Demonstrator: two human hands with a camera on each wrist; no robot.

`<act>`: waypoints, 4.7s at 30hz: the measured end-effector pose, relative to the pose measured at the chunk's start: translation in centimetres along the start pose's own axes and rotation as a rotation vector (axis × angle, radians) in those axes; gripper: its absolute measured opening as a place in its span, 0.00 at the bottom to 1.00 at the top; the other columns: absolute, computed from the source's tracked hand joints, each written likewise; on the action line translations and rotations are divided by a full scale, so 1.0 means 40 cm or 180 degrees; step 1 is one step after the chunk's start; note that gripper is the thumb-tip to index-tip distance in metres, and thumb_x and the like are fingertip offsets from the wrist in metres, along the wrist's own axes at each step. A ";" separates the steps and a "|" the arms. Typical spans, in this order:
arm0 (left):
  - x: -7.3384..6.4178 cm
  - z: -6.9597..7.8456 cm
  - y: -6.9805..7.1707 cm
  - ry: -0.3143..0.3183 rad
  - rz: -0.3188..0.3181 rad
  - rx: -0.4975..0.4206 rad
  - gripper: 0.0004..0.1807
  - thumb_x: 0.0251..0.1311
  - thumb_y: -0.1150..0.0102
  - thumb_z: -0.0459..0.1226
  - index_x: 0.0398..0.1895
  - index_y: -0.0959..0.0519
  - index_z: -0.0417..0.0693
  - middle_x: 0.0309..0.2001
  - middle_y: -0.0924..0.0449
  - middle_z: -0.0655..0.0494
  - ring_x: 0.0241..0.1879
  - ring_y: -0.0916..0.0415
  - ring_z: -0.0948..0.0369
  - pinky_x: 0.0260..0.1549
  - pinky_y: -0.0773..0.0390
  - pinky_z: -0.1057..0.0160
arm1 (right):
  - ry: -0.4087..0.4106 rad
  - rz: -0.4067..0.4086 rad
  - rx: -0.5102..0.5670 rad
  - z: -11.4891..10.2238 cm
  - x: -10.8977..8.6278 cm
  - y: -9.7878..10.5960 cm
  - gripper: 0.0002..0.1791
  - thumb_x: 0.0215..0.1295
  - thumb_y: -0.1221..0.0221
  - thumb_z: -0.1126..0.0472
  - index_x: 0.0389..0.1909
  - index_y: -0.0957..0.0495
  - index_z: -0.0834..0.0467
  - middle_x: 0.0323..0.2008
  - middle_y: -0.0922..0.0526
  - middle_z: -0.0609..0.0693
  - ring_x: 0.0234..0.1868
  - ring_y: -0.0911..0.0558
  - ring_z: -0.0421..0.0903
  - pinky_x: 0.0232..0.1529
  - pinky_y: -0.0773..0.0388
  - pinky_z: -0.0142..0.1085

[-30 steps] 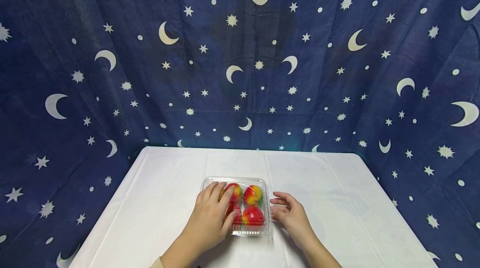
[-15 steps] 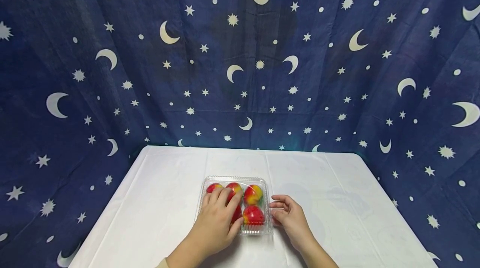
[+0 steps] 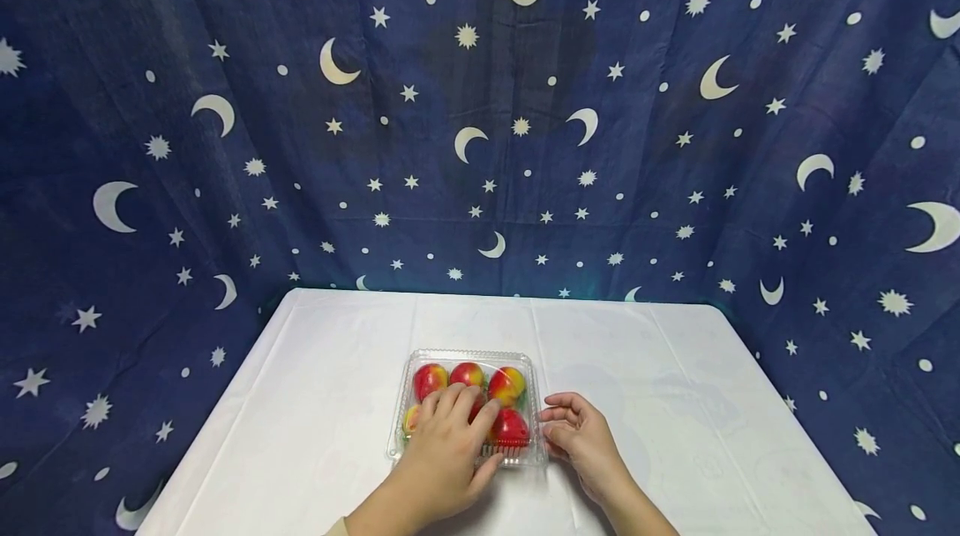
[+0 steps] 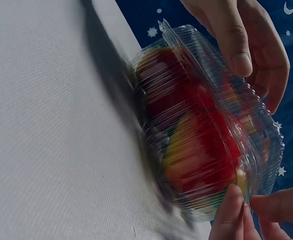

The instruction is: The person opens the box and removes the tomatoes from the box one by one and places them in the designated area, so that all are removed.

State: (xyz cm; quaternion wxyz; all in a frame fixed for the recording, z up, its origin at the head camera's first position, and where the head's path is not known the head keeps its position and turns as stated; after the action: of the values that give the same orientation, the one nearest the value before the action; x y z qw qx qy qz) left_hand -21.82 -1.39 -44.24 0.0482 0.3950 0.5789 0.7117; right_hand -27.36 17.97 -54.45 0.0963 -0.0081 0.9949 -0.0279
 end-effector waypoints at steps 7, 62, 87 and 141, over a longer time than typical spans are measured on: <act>-0.002 0.021 -0.008 -0.0098 0.0067 0.0050 0.38 0.53 0.25 0.60 0.66 0.22 0.59 0.61 0.22 0.53 0.64 0.29 0.53 0.59 0.30 0.44 | -0.0105 -0.0103 0.0133 0.011 -0.009 -0.005 0.32 0.59 0.38 0.76 0.66 0.32 0.70 0.41 0.15 0.50 0.33 0.17 0.41 0.34 0.14 0.31; 0.005 0.142 -0.038 -0.0850 0.0335 0.0148 0.09 0.57 0.27 0.42 0.33 0.21 0.59 0.48 0.24 0.60 0.50 0.27 0.59 0.47 0.31 0.58 | -0.0234 -0.0613 0.0318 0.017 -0.039 -0.033 0.35 0.58 0.37 0.76 0.68 0.35 0.67 0.43 0.17 0.48 0.34 0.17 0.40 0.37 0.14 0.30; 0.014 0.130 -0.026 -0.0856 0.0405 0.0272 0.07 0.56 0.28 0.41 0.28 0.19 0.61 0.43 0.26 0.63 0.42 0.32 0.61 0.38 0.37 0.62 | -0.0263 -0.0816 0.0356 0.020 -0.043 -0.056 0.37 0.59 0.36 0.77 0.69 0.38 0.64 0.43 0.20 0.48 0.33 0.17 0.37 0.38 0.13 0.31; 0.004 0.150 -0.044 -0.1372 0.0360 0.0727 0.04 0.66 0.37 0.42 0.35 0.20 0.55 0.47 0.23 0.60 0.43 0.29 0.59 0.40 0.29 0.61 | -0.0253 -0.0796 0.0333 0.028 -0.047 -0.061 0.38 0.57 0.39 0.79 0.70 0.40 0.66 0.41 0.21 0.46 0.32 0.20 0.34 0.38 0.15 0.28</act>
State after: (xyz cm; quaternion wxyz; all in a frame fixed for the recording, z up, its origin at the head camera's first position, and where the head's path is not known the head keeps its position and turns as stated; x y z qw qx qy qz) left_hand -18.91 3.99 -45.55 0.0857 0.5723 0.6089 0.5426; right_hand -25.28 15.52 -55.03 0.1318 -0.1282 0.9787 -0.0912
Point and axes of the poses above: each hand's wrist, its own x-axis towards the middle knuckle, its own y-axis out of the back of the hand, z = x × y, the point moved 10 cm from there along x, towards the middle knuckle
